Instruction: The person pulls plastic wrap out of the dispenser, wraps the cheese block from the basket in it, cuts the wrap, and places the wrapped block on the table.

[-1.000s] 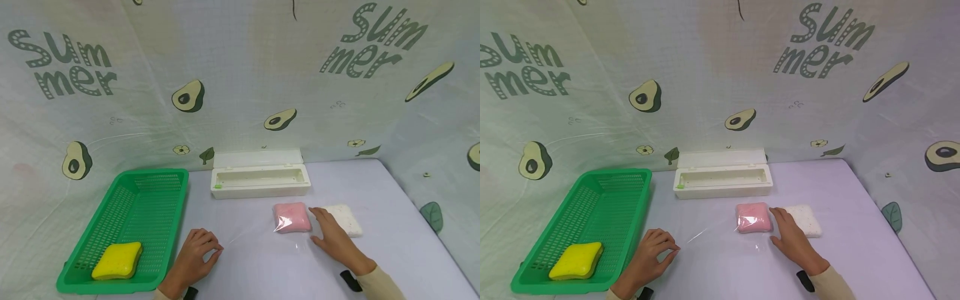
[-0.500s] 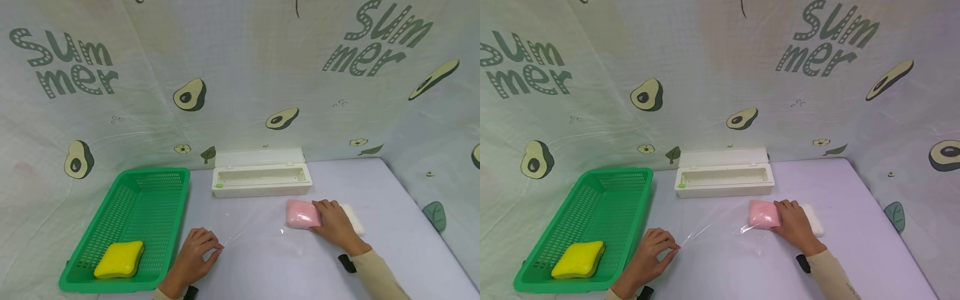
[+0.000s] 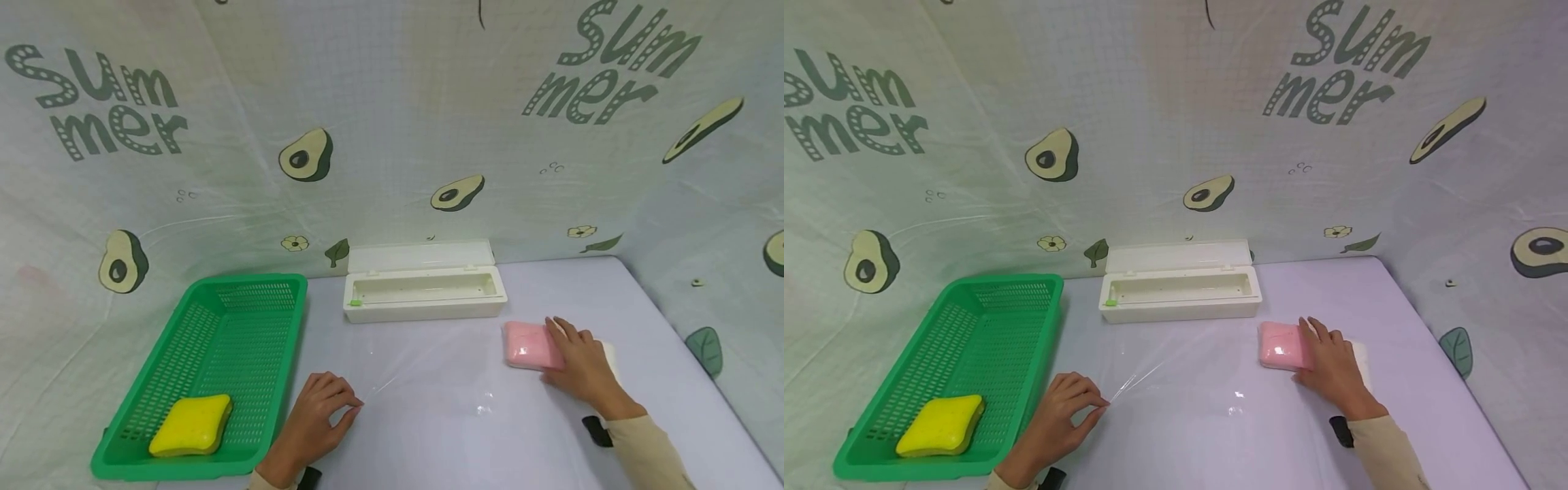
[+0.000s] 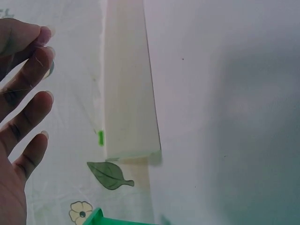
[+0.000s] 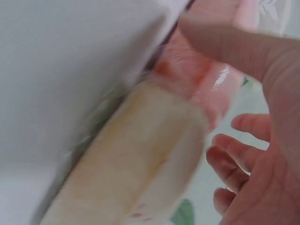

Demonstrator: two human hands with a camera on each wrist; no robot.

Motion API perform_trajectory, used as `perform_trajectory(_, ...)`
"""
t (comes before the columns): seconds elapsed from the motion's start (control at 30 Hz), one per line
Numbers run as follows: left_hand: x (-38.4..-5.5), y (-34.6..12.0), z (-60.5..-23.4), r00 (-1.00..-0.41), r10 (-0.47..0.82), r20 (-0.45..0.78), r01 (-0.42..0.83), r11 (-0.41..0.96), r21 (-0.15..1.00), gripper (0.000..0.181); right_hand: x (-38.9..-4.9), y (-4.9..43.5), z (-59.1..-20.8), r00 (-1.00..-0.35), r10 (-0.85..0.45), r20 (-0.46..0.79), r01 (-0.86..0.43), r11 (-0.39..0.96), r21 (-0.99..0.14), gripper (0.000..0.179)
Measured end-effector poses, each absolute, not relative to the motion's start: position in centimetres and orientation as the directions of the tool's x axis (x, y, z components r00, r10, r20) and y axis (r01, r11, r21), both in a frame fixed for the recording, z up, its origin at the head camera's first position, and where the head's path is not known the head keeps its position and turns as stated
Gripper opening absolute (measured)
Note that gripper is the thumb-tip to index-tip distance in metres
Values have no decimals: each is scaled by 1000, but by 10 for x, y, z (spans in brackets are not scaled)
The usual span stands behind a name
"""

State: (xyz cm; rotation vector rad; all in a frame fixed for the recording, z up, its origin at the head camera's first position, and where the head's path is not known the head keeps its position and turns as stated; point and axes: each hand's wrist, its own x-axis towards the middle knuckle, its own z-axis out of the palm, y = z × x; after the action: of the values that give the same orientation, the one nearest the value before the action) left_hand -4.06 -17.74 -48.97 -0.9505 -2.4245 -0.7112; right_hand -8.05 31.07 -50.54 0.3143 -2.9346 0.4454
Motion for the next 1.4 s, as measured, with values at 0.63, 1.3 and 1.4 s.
perform_trajectory(0.63, -35, -176, -500, -726, 502, 469, 658, 705, 264, 25, -44, 213, -517, -667, -703, 247, -744, 645, -175, 39)
perform_trajectory(1.3, -31, -178, -506, -682, 487, 545, 689, 678, 256, 20, -29, 235, -529, -752, -593, 289, -655, 722, -224, 42)
perform_trajectory(1.4, -31, -177, -504, -665, 445, 600, 709, 628, 321, 4, -31, 231, -532, -774, -568, 282, -628, 748, -217, 60)
